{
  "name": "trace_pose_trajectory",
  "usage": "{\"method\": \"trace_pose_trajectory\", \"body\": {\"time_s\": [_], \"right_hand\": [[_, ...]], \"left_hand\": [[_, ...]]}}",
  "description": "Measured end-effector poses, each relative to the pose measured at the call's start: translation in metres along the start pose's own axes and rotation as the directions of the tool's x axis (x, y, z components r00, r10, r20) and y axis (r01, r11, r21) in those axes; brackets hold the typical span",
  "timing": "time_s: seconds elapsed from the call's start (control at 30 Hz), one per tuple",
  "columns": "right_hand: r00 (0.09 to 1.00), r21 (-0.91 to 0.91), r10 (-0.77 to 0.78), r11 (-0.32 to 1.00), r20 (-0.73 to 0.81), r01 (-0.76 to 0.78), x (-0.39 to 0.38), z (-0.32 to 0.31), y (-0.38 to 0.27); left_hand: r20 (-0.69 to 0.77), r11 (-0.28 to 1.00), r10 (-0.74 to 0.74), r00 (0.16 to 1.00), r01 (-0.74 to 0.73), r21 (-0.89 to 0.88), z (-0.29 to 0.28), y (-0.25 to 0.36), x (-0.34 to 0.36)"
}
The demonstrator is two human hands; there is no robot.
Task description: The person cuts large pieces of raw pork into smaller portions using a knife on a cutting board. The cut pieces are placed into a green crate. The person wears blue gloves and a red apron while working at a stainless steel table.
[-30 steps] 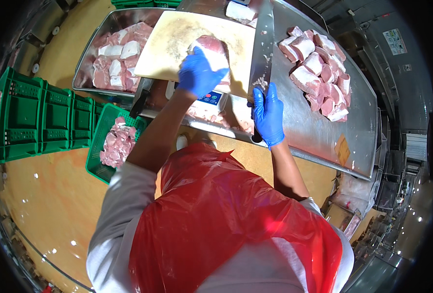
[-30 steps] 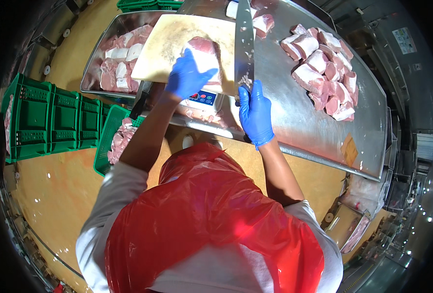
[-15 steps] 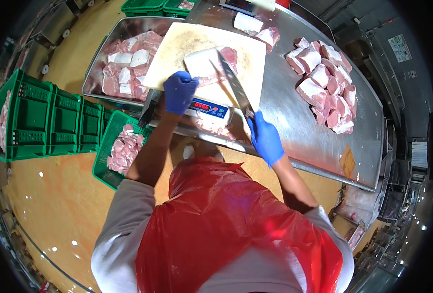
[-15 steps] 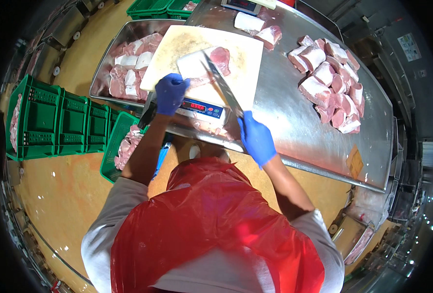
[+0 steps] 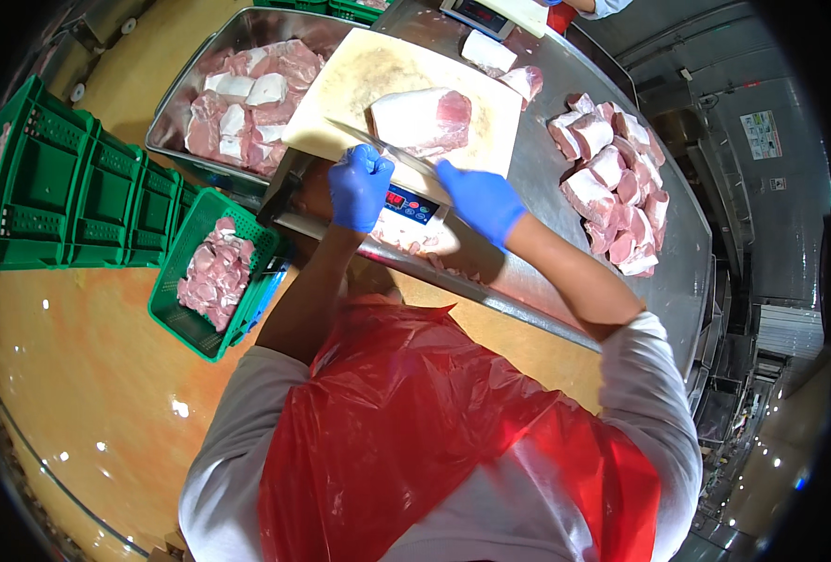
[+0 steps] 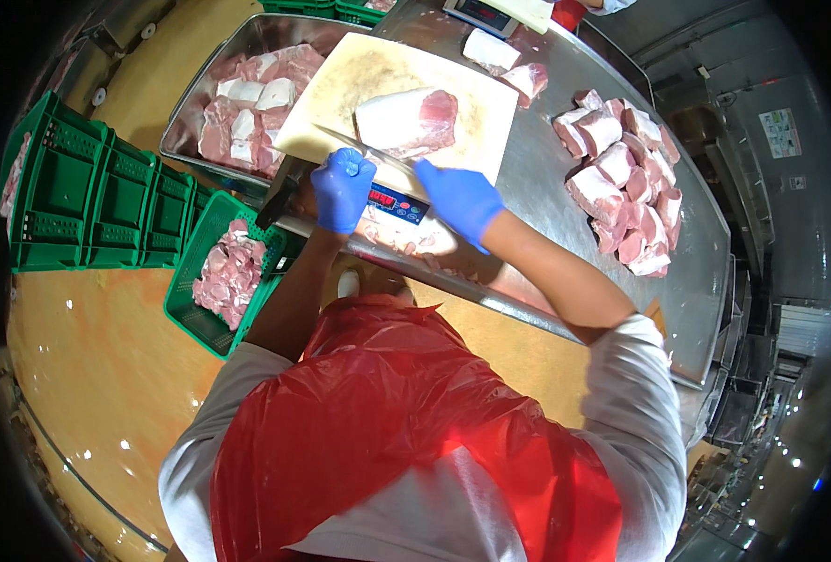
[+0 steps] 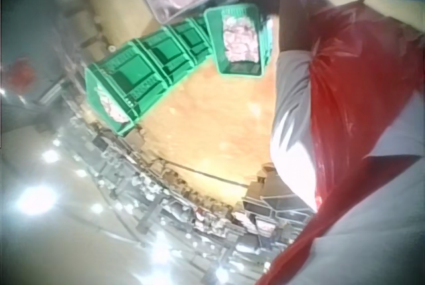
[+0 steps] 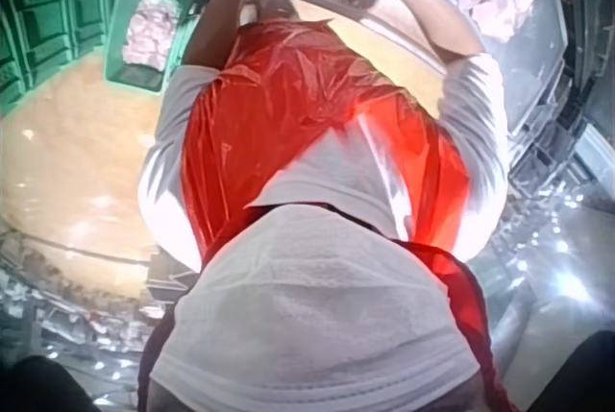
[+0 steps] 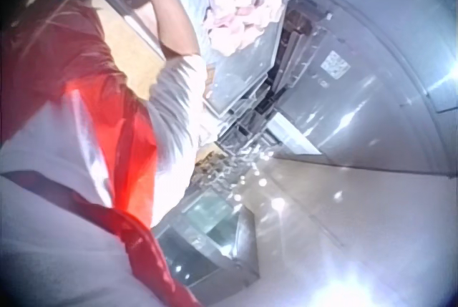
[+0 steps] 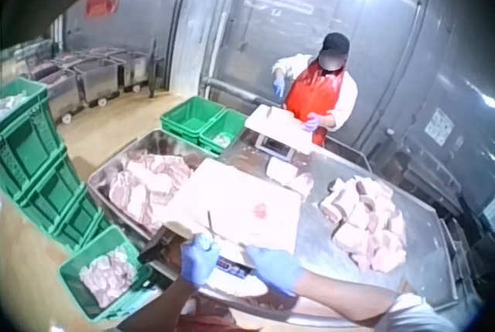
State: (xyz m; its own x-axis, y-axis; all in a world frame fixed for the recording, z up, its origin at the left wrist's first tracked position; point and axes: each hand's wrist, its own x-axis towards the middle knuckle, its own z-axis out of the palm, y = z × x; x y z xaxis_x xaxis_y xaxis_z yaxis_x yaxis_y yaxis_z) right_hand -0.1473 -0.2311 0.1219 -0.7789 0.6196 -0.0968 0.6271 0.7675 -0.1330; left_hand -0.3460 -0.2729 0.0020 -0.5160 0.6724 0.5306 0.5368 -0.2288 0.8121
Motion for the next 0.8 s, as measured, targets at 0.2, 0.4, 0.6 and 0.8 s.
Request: {"method": "trace_pose_trajectory", "body": {"time_s": [0.2,0.4,0.6,0.8], "right_hand": [[0.931,-0.169,0.211,0.972,0.299,-0.166,-0.114,-0.049,0.044],[0.845,0.796,0.503,0.431,0.180,-0.425,-0.142,-0.001,0.041],[0.886,0.876,0.462,-0.442,0.038,0.193,0.024,0.043,-0.014],[0.851,0.919,0.415,-0.078,-0.323,0.387,0.171,-0.004,-0.006]], "left_hand": [[0.002,0.989,-0.041,0.999,0.040,0.144,-0.057,-0.001,-0.008],[-0.127,0.833,-0.387,0.913,0.406,0.376,-0.189,-0.088,-0.065],[0.226,0.315,-0.862,0.453,0.131,0.940,-0.356,-0.197,-0.168],[0.026,0.597,-0.591,0.806,0.416,0.686,-0.342,-0.142,-0.134]]}}
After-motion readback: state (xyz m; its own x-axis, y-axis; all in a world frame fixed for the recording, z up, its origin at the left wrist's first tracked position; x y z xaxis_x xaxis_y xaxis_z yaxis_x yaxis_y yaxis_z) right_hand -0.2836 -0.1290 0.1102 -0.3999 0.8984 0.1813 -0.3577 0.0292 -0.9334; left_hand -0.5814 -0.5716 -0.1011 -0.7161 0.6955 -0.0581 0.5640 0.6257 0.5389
